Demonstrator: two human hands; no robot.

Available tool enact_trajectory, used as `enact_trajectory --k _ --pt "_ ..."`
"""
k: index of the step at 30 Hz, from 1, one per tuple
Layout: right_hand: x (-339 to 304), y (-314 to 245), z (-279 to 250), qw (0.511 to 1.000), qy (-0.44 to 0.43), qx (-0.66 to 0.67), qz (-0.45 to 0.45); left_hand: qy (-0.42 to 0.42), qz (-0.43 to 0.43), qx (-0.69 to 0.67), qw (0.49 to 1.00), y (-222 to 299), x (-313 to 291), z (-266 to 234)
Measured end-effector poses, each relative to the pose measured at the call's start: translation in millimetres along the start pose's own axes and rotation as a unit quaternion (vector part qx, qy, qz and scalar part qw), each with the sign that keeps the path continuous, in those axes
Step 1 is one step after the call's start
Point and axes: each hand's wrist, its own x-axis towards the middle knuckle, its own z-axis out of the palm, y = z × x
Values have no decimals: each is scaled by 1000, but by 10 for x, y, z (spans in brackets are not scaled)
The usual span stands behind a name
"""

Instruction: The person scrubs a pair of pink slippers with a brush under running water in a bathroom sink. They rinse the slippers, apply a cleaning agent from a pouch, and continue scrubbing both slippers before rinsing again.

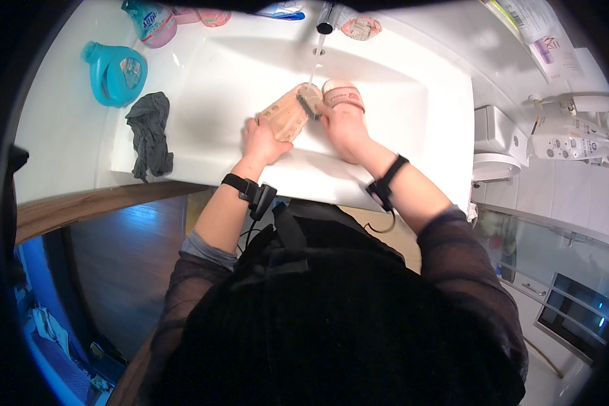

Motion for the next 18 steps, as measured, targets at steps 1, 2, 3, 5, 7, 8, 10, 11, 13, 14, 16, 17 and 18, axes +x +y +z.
enact_trajectory --k 1,2,3,5,7,8,10,11,13,14,16,17,18 --pt "126 -4 36 999 -4 -2 40 4 -1 -5 1000 4 0 1" --pt "309 -3 83 996 -27 -7 89 9 -1 -7 1000 8 4 -2" --pt "417 -7 139 990 -27 -5 136 5 -2 -11 1000 14 8 -7" --pt "627 -2 203 984 -70 4 161 -3 -4 -16 1000 26 27 -28" --pt "675 2 185 985 -80 39 150 -19 -29 -31 999 32 43 -58" --pt "617 -1 153 985 -91 38 141 -29 -43 -40 998 33 47 -70" --pt "453 11 32 982 -136 48 119 -5 -35 -87 996 21 64 -93" --pt "334 22 -38 984 -127 82 99 -3 -41 -109 993 3 66 -101" --pt "124 48 -160 980 -97 162 70 44 -17 -148 988 -30 81 -103" --pt "47 62 -203 976 -92 185 70 61 -8 -170 984 -50 89 -96" --pt "-55 81 -266 965 -75 227 104 61 -15 -310 949 -103 133 -94" --pt "-79 74 -289 961 -80 238 117 78 -19 -363 928 -126 145 -82" --pt "-103 51 -303 956 -85 249 129 73 -24 -437 896 -157 163 -82"
